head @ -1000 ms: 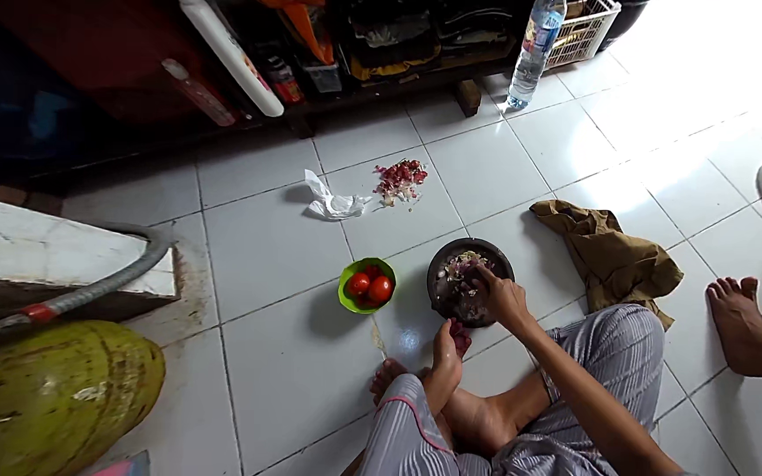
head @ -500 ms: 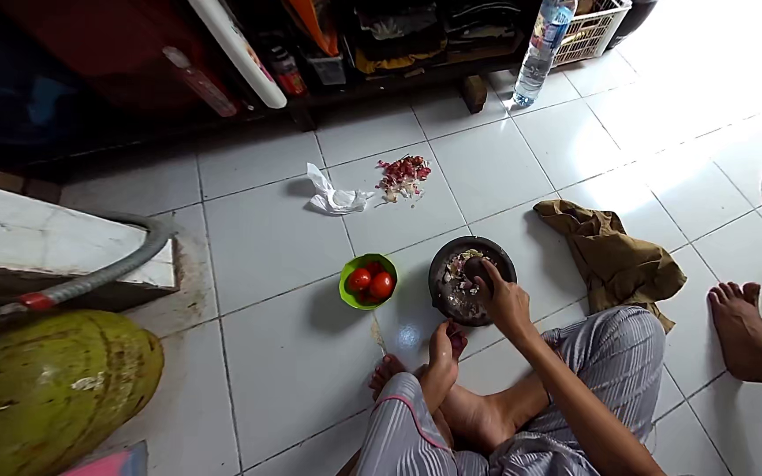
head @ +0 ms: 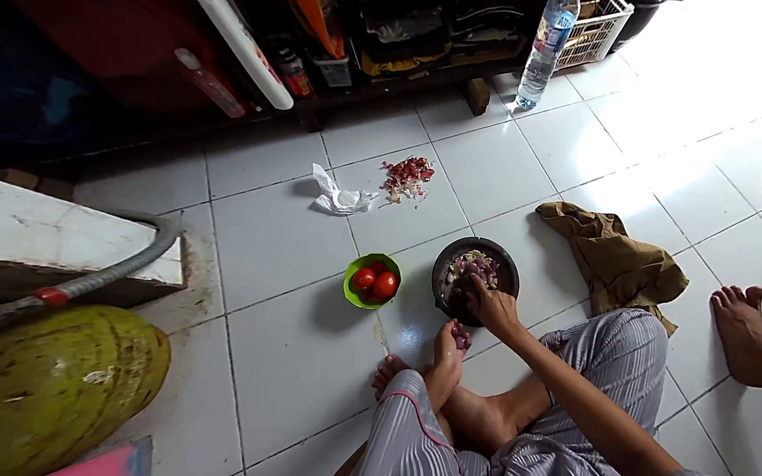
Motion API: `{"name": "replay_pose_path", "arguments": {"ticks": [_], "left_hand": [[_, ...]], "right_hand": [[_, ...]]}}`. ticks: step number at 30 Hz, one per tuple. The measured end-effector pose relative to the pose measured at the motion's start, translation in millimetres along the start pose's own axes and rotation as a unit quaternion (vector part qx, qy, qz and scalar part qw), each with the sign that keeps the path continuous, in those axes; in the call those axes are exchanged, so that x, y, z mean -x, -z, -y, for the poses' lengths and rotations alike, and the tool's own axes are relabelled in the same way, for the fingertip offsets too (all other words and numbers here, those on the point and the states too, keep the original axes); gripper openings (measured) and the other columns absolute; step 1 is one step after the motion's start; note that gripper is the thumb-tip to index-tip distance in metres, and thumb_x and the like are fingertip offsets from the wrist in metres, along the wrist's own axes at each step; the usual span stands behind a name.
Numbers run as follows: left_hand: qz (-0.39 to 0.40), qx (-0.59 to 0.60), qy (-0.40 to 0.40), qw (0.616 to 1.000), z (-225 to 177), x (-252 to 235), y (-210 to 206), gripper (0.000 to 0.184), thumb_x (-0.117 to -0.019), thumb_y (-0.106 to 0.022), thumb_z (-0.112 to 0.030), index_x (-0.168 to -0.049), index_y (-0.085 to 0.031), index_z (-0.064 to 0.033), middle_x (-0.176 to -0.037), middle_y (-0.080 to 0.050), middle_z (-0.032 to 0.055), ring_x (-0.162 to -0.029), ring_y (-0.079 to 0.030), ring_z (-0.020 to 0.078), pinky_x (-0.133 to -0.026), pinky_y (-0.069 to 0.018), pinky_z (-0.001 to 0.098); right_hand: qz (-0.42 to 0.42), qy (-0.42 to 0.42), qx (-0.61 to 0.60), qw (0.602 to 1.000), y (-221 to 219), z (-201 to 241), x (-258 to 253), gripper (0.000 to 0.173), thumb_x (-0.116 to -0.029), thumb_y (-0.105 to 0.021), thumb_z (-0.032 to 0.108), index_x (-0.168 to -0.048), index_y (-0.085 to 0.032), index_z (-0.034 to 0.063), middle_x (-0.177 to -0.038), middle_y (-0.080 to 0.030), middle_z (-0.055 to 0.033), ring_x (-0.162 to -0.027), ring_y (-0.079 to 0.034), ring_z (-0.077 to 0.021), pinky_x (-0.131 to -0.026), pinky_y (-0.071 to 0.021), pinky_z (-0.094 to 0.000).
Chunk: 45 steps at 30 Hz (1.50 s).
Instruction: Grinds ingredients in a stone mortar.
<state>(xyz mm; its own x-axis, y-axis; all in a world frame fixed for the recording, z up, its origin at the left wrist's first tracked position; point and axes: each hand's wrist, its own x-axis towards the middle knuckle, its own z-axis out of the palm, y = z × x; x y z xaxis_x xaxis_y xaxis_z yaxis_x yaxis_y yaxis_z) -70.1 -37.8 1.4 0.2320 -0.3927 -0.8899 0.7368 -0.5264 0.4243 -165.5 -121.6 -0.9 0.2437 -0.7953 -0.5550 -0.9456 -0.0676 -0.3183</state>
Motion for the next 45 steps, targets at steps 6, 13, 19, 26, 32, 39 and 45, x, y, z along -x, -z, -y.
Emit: {"name": "replay_pose_path", "arguments": {"ticks": [6, 13, 19, 26, 32, 39, 45], "left_hand": [[0.034, 0.007, 0.021, 0.999, 2.3, -4.3, 8.8, 0.028, -0.1104, -0.035, -0.021, -0.090, -0.051, -0.0094, -0.069, -0.053, 0.0014, -0.052, -0.050, 0.0092, -0.050, -0.0457, 0.0211], [0.046, -0.012, 0.035, 0.998, 2.5, 3.3, 7.7, 0.026, -0.1100, -0.036, -0.017, -0.089, -0.049, -0.0084, -0.069, -0.050, 0.0010, -0.051, -0.048, 0.0071, -0.049, -0.0435, 0.0181], [0.049, -0.010, 0.038, 0.998, 1.6, 1.8, 11.7, 0.028, -0.1100, -0.035, -0.017, -0.087, -0.049, -0.0091, -0.068, -0.051, 0.0010, -0.052, -0.049, 0.0078, -0.050, -0.0436, 0.0187], [0.054, -0.023, 0.040, 0.997, 5.0, 5.5, 10.3, 0.027, -0.1101, -0.035, -0.017, -0.088, -0.049, -0.0091, -0.070, -0.049, 0.0008, -0.052, -0.048, 0.0076, -0.050, -0.0431, 0.0190], [0.065, -0.028, 0.021, 0.997, 4.9, 0.2, 17.7, 0.034, -0.1125, -0.028, -0.022, -0.091, -0.051, -0.0084, -0.069, -0.056, 0.0025, -0.053, -0.054, 0.0106, -0.051, -0.0471, 0.0213], [0.056, -0.045, 0.020, 0.997, -2.0, 8.1, 12.6, 0.028, -0.1111, -0.031, -0.017, -0.097, -0.052, -0.0066, -0.074, -0.054, 0.0024, -0.057, -0.052, 0.0102, -0.055, -0.0454, 0.0221], [0.042, -0.007, 0.055, 0.998, 6.7, -3.2, 16.4, 0.028, -0.1105, -0.034, -0.019, -0.089, -0.050, -0.0096, -0.070, -0.052, 0.0012, -0.053, -0.050, 0.0086, -0.051, -0.0450, 0.0199]], "right_hand": [[-0.036, -0.024, -0.036, 0.998, 36.6, 7.6, 11.5, 0.054, -0.1106, -0.040, 0.044, -0.158, -0.042, 0.0184, -0.112, -0.073, -0.0239, -0.108, -0.068, -0.0446, -0.094, -0.0492, -0.0600], [0.032, -0.008, -0.076, 0.997, 35.4, -10.7, -12.8, 0.052, -0.1111, -0.041, 0.041, -0.154, -0.047, 0.0109, -0.129, -0.066, -0.0262, -0.122, -0.062, -0.0454, -0.102, -0.0463, -0.0628], [-0.034, -0.012, -0.034, 0.999, 14.6, -0.3, 14.6, 0.053, -0.1100, -0.042, 0.041, -0.158, -0.043, 0.0167, -0.108, -0.073, -0.0255, -0.104, -0.069, -0.0473, -0.091, -0.0504, -0.0633], [0.015, -0.001, 0.071, 0.997, 12.2, 13.9, 7.4, 0.053, -0.1121, -0.036, 0.037, -0.159, -0.039, 0.0118, -0.114, -0.071, -0.0273, -0.110, -0.067, -0.0461, -0.094, -0.0484, -0.0598], [-0.018, 0.027, 0.031, 0.999, 32.1, 48.0, 14.9, 0.051, -0.1113, -0.040, 0.040, -0.156, -0.045, 0.0172, -0.111, -0.073, -0.0243, -0.109, -0.068, -0.0445, -0.092, -0.0486, -0.0600], [0.034, 0.011, 0.033, 0.999, 28.0, 18.0, -2.9, 0.049, -0.1105, -0.043, 0.037, -0.152, -0.050, 0.0126, -0.123, -0.068, -0.0273, -0.117, -0.064, -0.0474, -0.097, -0.0462, -0.0646], [-0.129, -0.007, -0.170, 0.977, 36.2, -15.9, 12.0, 0.046, -0.1093, -0.048, 0.037, -0.150, -0.054, 0.0146, -0.108, -0.073, -0.0227, -0.099, -0.070, -0.0422, -0.088, -0.0512, -0.0601]]}}
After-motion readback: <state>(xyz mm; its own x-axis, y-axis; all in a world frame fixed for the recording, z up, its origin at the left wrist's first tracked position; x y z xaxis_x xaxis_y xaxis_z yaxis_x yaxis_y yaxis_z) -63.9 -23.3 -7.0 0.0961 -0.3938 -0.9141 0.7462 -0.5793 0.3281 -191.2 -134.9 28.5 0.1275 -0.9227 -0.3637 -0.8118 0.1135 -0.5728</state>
